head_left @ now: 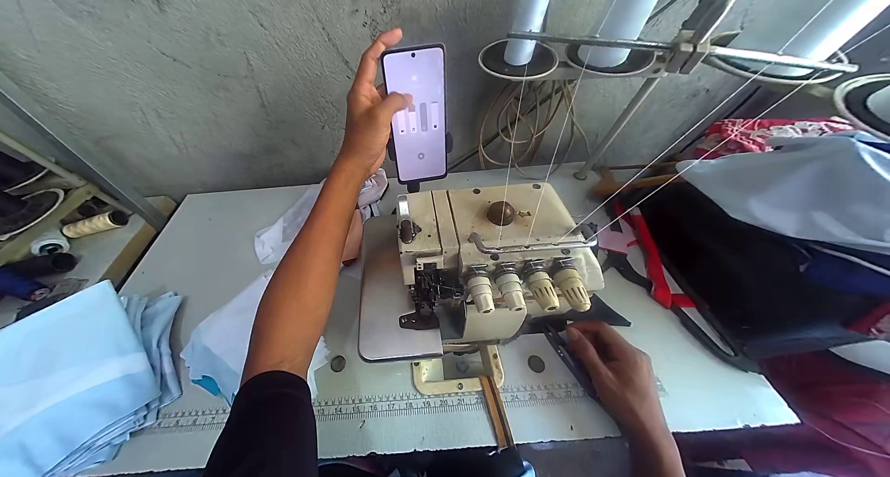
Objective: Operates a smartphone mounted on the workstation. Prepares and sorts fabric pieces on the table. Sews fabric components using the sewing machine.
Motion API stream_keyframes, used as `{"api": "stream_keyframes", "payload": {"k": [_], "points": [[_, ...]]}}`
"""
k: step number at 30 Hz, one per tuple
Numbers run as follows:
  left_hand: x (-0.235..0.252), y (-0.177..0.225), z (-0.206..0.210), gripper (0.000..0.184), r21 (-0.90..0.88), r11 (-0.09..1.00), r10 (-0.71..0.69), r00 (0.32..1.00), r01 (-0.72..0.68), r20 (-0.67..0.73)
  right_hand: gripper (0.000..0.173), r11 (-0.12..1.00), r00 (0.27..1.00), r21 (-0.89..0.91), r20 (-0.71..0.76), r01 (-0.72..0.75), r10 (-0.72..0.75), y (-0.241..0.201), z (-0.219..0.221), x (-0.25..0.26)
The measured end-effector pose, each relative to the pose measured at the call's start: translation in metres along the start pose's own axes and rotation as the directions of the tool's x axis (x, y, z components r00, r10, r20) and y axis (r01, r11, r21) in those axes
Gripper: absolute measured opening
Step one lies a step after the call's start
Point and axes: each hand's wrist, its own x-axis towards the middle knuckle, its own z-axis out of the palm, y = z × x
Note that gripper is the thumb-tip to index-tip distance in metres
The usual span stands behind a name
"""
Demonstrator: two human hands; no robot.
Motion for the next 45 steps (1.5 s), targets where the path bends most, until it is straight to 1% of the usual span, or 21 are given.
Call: {"api": "stream_keyframes", "payload": {"k": [2, 3, 9, 16, 25, 30, 33, 35, 39, 40, 45], "points": [[0.0014, -0.0004, -0.0008, 0.05, -0.01, 1.0, 0.006, 1.0, -0.006, -0.022, 0.031, 1.0, 1.0, -0.003, 0.003, -0.003, 0.003, -0.0003, -0.0004, -0.0002], [0.0018, 0.0, -0.0011, 0.047, -0.023, 1.0, 0.002, 1.0, -0.003, -0.019, 0.031, 1.0, 1.0, -0.004, 0.004, -0.006, 0.006, -0.0009, -0.0004, -0.0002], [-0.0005, 0.004, -0.0014, 0.048, -0.06, 0.998, -0.031, 0.999, 0.032, 0.028, 0.031, 1.0, 1.0, 0.005, 0.006, -0.006, 0.006, -0.0014, -0.0003, -0.0001], [-0.0028, 0.0052, -0.0026, 0.061, -0.008, 1.0, -0.028, 0.998, 0.029, 0.054, 0.032, 1.0, 1.0, 0.002, 0.001, -0.001, 0.001, -0.0003, 0.0, -0.0004], [-0.0062, 0.002, -0.0016, 0.091, 0.044, 0.999, 0.004, 0.996, -0.008, 0.084, 0.032, 1.0, 1.0, -0.009, 0.001, 0.009, -0.009, -0.0017, -0.0004, 0.0], [-0.0067, 0.0011, 0.0004, 0.108, 0.016, 1.0, 0.001, 0.997, -0.003, 0.074, 0.031, 1.0, 1.0, 0.001, 0.001, 0.013, -0.013, -0.0022, -0.0004, -0.0005], [-0.0061, -0.0005, 0.0018, 0.117, 0.047, 0.999, 0.005, 0.999, -0.007, 0.052, 0.031, 1.0, 1.0, -0.002, -0.003, 0.008, -0.008, -0.0022, -0.0003, -0.0005], [-0.0054, -0.001, 0.0022, 0.115, 0.054, 0.999, 0.004, 0.999, -0.007, 0.054, 0.031, 1.0, 1.0, 0.001, -0.003, 0.004, -0.004, -0.002, -0.0002, -0.0005], [-0.0046, -0.0009, 0.0032, 0.092, 0.09, 0.996, 0.002, 0.999, -0.005, 0.04, 0.03, 1.0, 1.0, -0.001, -0.002, 0.003, -0.003, -0.0011, 0.0002, -0.0006], [-0.0046, -0.0006, 0.0032, 0.09, 0.094, 0.996, 0.002, 0.999, -0.005, 0.035, 0.031, 1.0, 1.0, -0.004, 0.0, 0.006, -0.006, -0.0008, -0.0001, -0.0005], [-0.0047, -0.0001, 0.0023, 0.09, 0.102, 0.995, 0.012, 0.999, -0.016, 0.047, 0.031, 1.0, 1.0, -0.001, 0.005, 0.003, -0.003, -0.0014, -0.0006, -0.0008]]}}
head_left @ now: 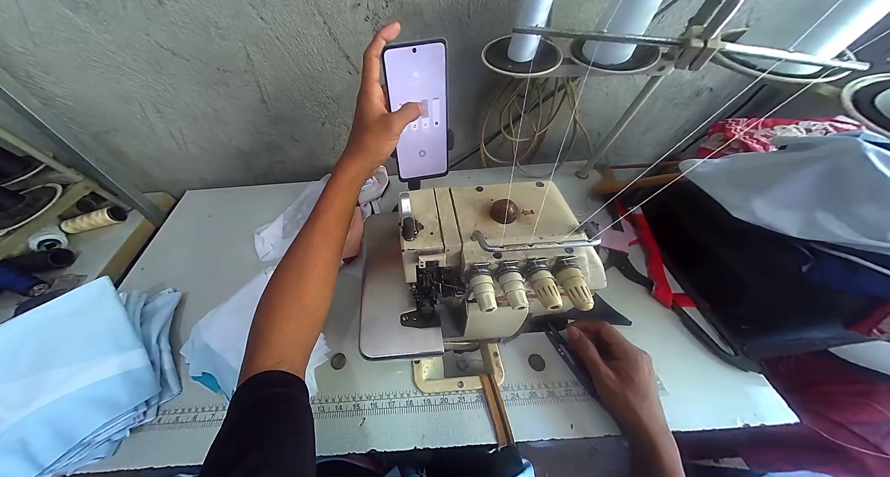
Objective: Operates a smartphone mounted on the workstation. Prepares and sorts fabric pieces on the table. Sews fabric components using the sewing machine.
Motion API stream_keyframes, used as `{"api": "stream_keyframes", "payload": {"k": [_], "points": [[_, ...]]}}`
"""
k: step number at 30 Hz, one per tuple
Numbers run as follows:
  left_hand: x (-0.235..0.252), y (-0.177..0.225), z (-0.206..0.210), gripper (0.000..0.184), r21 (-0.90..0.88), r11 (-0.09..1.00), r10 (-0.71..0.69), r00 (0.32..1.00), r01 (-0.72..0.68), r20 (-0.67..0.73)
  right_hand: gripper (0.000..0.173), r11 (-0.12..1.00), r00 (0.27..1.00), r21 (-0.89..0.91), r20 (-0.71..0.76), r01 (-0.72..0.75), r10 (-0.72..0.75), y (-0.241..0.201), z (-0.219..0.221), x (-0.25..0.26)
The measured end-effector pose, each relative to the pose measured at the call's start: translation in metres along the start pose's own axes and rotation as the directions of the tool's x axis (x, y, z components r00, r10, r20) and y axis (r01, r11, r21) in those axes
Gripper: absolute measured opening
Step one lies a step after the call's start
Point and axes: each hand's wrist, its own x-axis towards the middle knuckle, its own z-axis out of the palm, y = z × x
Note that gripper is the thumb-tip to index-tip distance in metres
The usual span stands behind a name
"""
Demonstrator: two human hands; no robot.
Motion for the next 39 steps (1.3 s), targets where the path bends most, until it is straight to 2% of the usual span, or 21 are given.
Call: {"api": "stream_keyframes", "payload": {"k": [14, 22, 26, 28, 30, 33, 34, 39], "points": [[0.001, 0.001, 0.002, 0.09, -0.017, 1.0, -0.018, 1.0, 0.018, 0.008, 0.031, 1.0, 1.0, 0.008, 0.0, 0.01, -0.01, 0.002, 0.0, 0.0], [-0.001, 0.0, -0.002, 0.099, -0.062, 0.997, -0.035, 0.998, 0.038, 0.044, 0.031, 1.0, 1.0, 0.012, -0.001, 0.009, -0.009, 0.001, 0.0, 0.001], [-0.015, -0.014, -0.012, 0.107, -0.125, 0.991, -0.023, 0.995, 0.036, 0.102, 0.031, 1.0, 1.0, 0.012, -0.002, 0.006, -0.006, 0.0, 0.001, 0.001], [-0.023, -0.019, -0.013, 0.102, -0.122, 0.991, -0.051, 0.993, 0.063, 0.102, 0.031, 1.0, 1.0, 0.008, -0.006, 0.009, -0.009, 0.002, 0.001, 0.0], [-0.028, -0.022, -0.012, 0.087, -0.111, 0.991, -0.065, 0.995, 0.074, 0.078, 0.03, 1.0, 1.0, 0.011, -0.005, 0.005, -0.005, 0.001, 0.001, 0.0], [-0.027, -0.023, -0.007, 0.042, -0.099, 0.992, -0.075, 0.997, 0.072, -0.036, 0.03, 1.0, 1.0, 0.023, -0.002, 0.001, -0.001, 0.001, 0.001, 0.0], [-0.026, -0.023, -0.005, 0.034, -0.104, 0.993, -0.07, 0.996, 0.064, -0.059, 0.03, 1.0, 1.0, 0.024, -0.002, -0.001, 0.001, 0.001, 0.001, 0.0], [-0.028, -0.027, -0.003, 0.041, -0.081, 0.996, -0.04, 0.997, 0.035, -0.068, 0.031, 1.0, 1.0, 0.001, -0.012, -0.009, 0.009, -0.001, 0.001, 0.0]]}}
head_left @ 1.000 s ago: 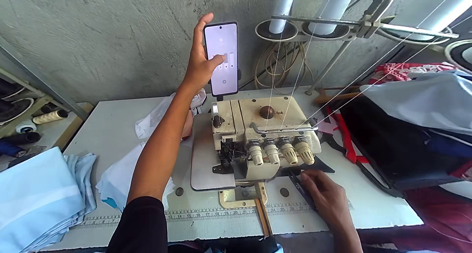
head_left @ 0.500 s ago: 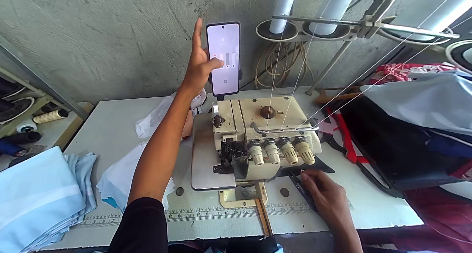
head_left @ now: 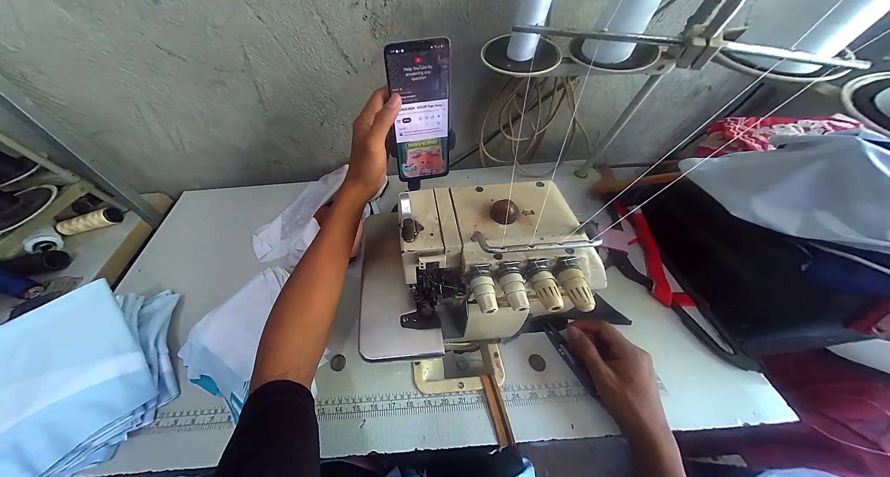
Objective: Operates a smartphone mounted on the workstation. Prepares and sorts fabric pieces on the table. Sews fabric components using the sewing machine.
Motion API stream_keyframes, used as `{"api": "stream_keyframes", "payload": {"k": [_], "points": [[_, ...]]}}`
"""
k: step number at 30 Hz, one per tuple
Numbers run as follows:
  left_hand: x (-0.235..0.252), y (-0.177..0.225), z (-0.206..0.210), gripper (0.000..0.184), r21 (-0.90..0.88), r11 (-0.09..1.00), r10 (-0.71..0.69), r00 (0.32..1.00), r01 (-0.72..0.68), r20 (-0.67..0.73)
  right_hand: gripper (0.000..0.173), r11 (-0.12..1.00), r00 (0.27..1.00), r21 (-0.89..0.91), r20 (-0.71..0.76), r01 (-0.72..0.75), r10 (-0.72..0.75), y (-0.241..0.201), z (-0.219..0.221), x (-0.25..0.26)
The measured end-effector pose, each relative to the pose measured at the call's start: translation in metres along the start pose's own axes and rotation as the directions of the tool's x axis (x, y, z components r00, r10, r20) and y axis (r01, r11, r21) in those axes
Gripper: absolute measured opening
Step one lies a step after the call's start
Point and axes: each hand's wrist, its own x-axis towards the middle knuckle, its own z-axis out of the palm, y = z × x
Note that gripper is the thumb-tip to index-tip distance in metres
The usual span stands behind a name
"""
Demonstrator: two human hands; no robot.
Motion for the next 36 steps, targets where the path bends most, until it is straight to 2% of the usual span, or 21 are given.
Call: {"api": "stream_keyframes", "payload": {"k": [5, 8, 11, 12, 14, 15, 16, 17, 18, 19, 21, 23, 24, 27, 29, 31, 32, 36], "points": [[-0.015, -0.01, -0.007, 0.054, 0.06, 0.998, 0.007, 0.999, -0.005, -0.038, 0.03, 1.0, 1.0, 0.007, 0.008, 0.001, -0.001, 0.0, 0.0, 0.0], [-0.034, -0.006, -0.014, 0.049, 0.154, 0.987, 0.085, 0.973, -0.053, -0.215, 0.029, 1.0, 1.0, 0.018, 0.009, 0.002, -0.002, 0.0, 0.0, 0.0], [-0.069, 0.017, -0.022, 0.041, 0.288, 0.946, 0.246, 0.905, -0.146, -0.348, 0.029, 1.0, 1.0, 0.025, 0.02, 0.001, -0.001, 0.0, 0.001, 0.0], [-0.083, 0.03, -0.026, 0.04, 0.339, 0.923, 0.301, 0.891, -0.183, -0.34, 0.03, 1.0, 1.0, 0.023, 0.022, 0.006, -0.007, 0.0, 0.001, 0.0], [-0.12, 0.063, -0.041, 0.039, 0.514, 0.823, 0.384, 0.903, -0.24, -0.193, 0.03, 1.0, 0.999, 0.012, 0.035, 0.009, -0.009, -0.003, 0.001, -0.001], [-0.142, 0.083, -0.052, 0.039, 0.662, 0.713, 0.376, 0.923, -0.23, -0.084, 0.03, 1.0, 0.999, 0.001, 0.038, 0.006, -0.006, -0.005, 0.001, 0.0], [-0.165, 0.102, -0.065, 0.038, 0.81, 0.55, 0.338, 0.941, -0.203, 0.006, 0.031, 1.0, 0.999, -0.01, 0.041, 0.006, -0.006, -0.006, 0.0, 0.0], [-0.191, 0.119, -0.078, 0.036, 0.911, 0.388, 0.28, 0.96, -0.141, 0.029, 0.031, 1.0, 0.999, -0.017, 0.044, 0.009, -0.008, -0.007, 0.0, 0.001], [-0.219, 0.132, -0.09, 0.036, 0.963, 0.267, 0.211, 0.977, -0.025, -0.034, 0.032, 1.0, 0.999, -0.022, 0.052, 0.013, -0.012, -0.009, 0.0, 0.001], [-0.249, 0.139, -0.1, 0.038, 0.972, 0.186, 0.133, 0.977, 0.142, -0.168, 0.033, 0.999, 0.998, -0.029, 0.062, 0.012, -0.01, -0.01, 0.0, 0.0], [-0.306, 0.133, -0.116, 0.056, 0.876, 0.09, -0.011, 0.88, 0.474, -0.475, 0.034, 0.999, 0.997, -0.044, 0.082, 0.007, -0.003, -0.013, 0.0, -0.001], [-0.352, 0.103, -0.126, 0.072, 0.761, 0.025, -0.112, 0.759, 0.648, -0.642, 0.034, 0.999, 0.995, -0.05, 0.101, 0.013, -0.008, -0.014, -0.001, 0.002], [-0.364, 0.094, -0.127, 0.073, 0.729, 0.015, -0.132, 0.724, 0.684, -0.677, 0.034, 0.999, 0.994, -0.041, 0.108, 0.013, -0.009, -0.016, -0.001, 0.002], [-0.369, 0.088, -0.126, 0.068, 0.701, 0.06, -0.129, 0.702, 0.71, -0.7, 0.032, 1.0, 0.996, -0.014, 0.082, 0.02, -0.018, -0.035, 0.009, -0.01], [-0.367, 0.084, -0.133, 0.066, 0.674, 0.16, -0.102, 0.691, 0.721, -0.716, 0.034, 0.995, 0.991, 0.001, 0.088, 0.097, -0.097, -0.061, 0.021, -0.023], [-0.371, 0.085, -0.138, 0.062, 0.649, 0.295, -0.058, 0.691, 0.701, -0.721, 0.034, 0.979, 0.966, 0.039, 0.154, 0.203, -0.206, -0.092, 0.038, -0.044], [-0.374, 0.086, -0.138, 0.061, 0.654, 0.328, -0.046, 0.703, 0.682, -0.71, 0.033, 0.965, 0.947, 0.072, 0.188, 0.253, -0.262, -0.108, 0.049, -0.054], [-0.381, 0.096, -0.125, 0.059, 0.769, 0.212, -0.101, 0.796, 0.603, -0.597, 0.029, 0.908, 0.851, 0.266, 0.336, 0.324, -0.403, -0.159, 0.104, -0.085]]}}
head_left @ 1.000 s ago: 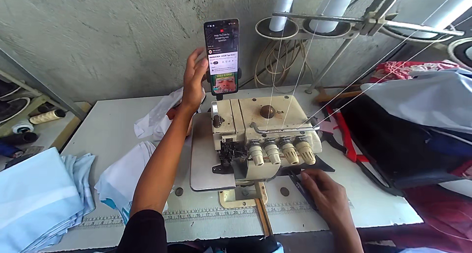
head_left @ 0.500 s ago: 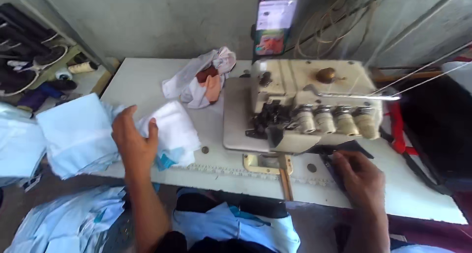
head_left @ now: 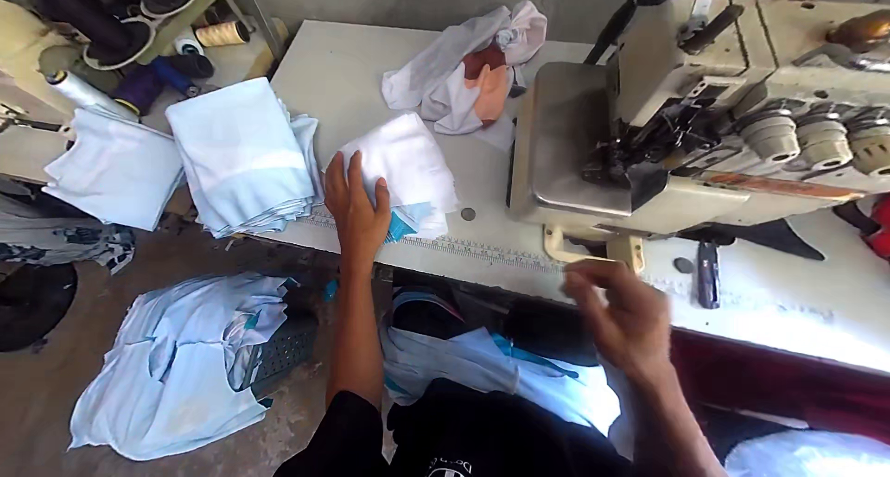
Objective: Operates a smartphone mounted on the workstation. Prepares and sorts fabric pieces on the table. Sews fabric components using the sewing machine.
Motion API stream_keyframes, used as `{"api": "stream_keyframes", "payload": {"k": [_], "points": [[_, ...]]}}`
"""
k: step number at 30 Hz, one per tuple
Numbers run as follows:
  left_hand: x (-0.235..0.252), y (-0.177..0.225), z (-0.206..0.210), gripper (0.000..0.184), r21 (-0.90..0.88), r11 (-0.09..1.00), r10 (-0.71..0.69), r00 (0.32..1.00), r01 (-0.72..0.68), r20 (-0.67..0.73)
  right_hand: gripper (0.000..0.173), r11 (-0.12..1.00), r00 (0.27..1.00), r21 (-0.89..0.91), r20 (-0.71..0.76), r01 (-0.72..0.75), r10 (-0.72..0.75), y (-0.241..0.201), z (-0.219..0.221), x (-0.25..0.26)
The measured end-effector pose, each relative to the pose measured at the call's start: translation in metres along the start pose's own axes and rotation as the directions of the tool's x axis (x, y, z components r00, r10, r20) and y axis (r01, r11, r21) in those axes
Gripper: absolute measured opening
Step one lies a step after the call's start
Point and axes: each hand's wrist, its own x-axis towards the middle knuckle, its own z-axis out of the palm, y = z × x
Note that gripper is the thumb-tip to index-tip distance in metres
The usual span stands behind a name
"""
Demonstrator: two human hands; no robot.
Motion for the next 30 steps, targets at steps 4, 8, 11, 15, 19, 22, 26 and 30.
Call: {"api": "stream_keyframes", "payload": {"k": [4, 8, 11, 15, 19, 22, 26, 30], "points": [[-0.003, 0.006, -0.006, 0.056, 0.104, 0.993, 0.057, 0.998, -0.061, 0.041, 0.025, 0.994, 0.979, 0.084, 0.185, 0.075, -0.09, -0.023, 0.05, 0.021], [0.006, 0.02, -0.012, 0.058, 0.191, 0.981, 0.002, 0.994, -0.024, 0.113, 0.027, 0.996, 0.979, 0.014, 0.184, 0.087, -0.088, -0.027, 0.091, 0.049], [0.01, 0.037, -0.001, 0.061, 0.339, 0.94, -0.041, 0.98, -0.028, 0.193, 0.042, 0.977, 0.975, -0.195, 0.217, 0.087, -0.043, -0.03, 0.132, 0.07], [0.053, 0.033, -0.015, 0.062, 0.243, 0.969, -0.048, 0.939, -0.038, 0.339, 0.053, 0.884, 0.974, -0.447, 0.224, 0.137, -0.038, -0.027, 0.167, 0.099], [0.139, -0.01, -0.039, 0.047, -0.125, 0.992, 0.065, 0.861, -0.002, 0.504, 0.038, 0.879, 0.952, -0.426, 0.293, 0.212, -0.087, -0.022, 0.161, 0.119], [0.168, -0.011, -0.022, 0.05, -0.196, 0.976, 0.072, 0.697, 0.099, 0.713, 0.032, 0.886, 0.948, -0.421, 0.313, 0.195, -0.06, -0.022, 0.16, 0.135], [0.201, -0.003, -0.005, 0.051, -0.129, 0.991, 0.064, 0.721, 0.035, 0.69, 0.031, 0.908, 0.929, -0.409, 0.363, 0.095, 0.067, -0.026, 0.169, 0.177], [0.217, 0.001, -0.012, 0.065, 0.008, 0.991, 0.112, 0.861, -0.133, 0.497, 0.035, 0.881, 0.95, -0.461, 0.309, 0.103, 0.051, -0.009, 0.203, 0.221]]}}
